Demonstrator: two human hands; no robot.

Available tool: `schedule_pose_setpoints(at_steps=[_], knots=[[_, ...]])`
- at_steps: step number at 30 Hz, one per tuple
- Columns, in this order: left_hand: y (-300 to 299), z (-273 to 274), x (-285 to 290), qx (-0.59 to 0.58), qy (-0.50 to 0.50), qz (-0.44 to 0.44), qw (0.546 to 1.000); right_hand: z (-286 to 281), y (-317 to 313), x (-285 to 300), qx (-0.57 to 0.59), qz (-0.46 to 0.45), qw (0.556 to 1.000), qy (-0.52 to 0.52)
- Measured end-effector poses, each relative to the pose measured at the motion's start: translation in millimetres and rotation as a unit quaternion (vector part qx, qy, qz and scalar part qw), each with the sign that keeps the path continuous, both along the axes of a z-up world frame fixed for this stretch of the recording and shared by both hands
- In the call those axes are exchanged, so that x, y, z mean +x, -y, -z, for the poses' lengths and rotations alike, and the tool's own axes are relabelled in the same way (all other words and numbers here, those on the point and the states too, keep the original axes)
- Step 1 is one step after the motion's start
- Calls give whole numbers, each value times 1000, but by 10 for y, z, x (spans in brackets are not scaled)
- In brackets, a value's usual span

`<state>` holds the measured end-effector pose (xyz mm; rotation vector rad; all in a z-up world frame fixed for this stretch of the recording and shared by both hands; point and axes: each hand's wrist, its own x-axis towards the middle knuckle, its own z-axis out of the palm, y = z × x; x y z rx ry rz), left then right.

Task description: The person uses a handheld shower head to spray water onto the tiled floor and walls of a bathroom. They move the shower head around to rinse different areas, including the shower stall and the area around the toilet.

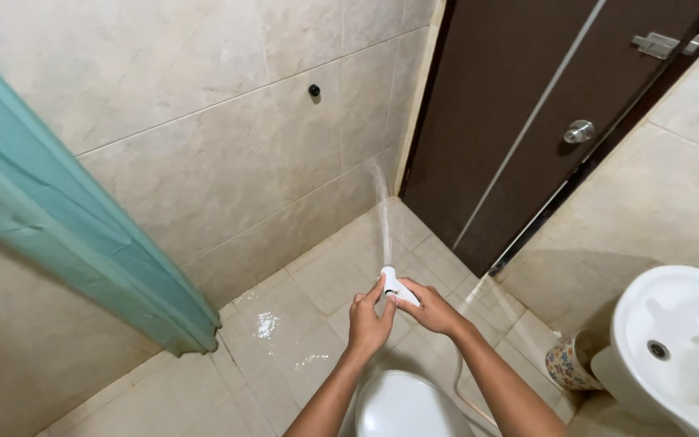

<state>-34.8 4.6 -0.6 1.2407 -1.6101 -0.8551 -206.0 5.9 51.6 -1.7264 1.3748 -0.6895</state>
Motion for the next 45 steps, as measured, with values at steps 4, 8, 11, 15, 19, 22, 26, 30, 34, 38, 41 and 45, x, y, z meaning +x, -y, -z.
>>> schedule_pose_setpoints(at_steps=[4,8,11,15,19,22,26,30,34,38,41,45], knots=[[-108,-240,-21,44,14,-3,999,-29,-102,-26,-23,12,1000,9],[-167,-284,-47,22,-13,10,1000,-12,-278,10,-30,57,998,12],[-180,-352,-97,40,19,23,999,-29,-397,81,-33,109,993,28],[-169,-284,-217,1,22,56,998,-63,-589,149,-37,196,979,28],[-189,-284,-338,-11,3,114,993,6,-796,128,-60,267,961,38],[-240,-339,-426,-1,-7,171,985,-26,-1005,172,-80,325,942,24],[-372,-451,-468,32,-7,247,969,-8,-1267,257,-76,421,904,-2],[-537,-491,-436,23,-1,334,942,-105,-1583,470,-73,495,866,18],[-716,-367,-438,-36,-12,411,911,34,-1900,665,-103,547,830,46],[-965,-508,-323,-17,-7,483,876,91,-2197,893,-129,597,789,69],[-1131,-572,-235,-5,-9,533,846,118,-2420,1070,-151,620,766,78],[-1356,-555,-221,-4,-2,579,815,315,-2718,1189,-164,653,734,89]])
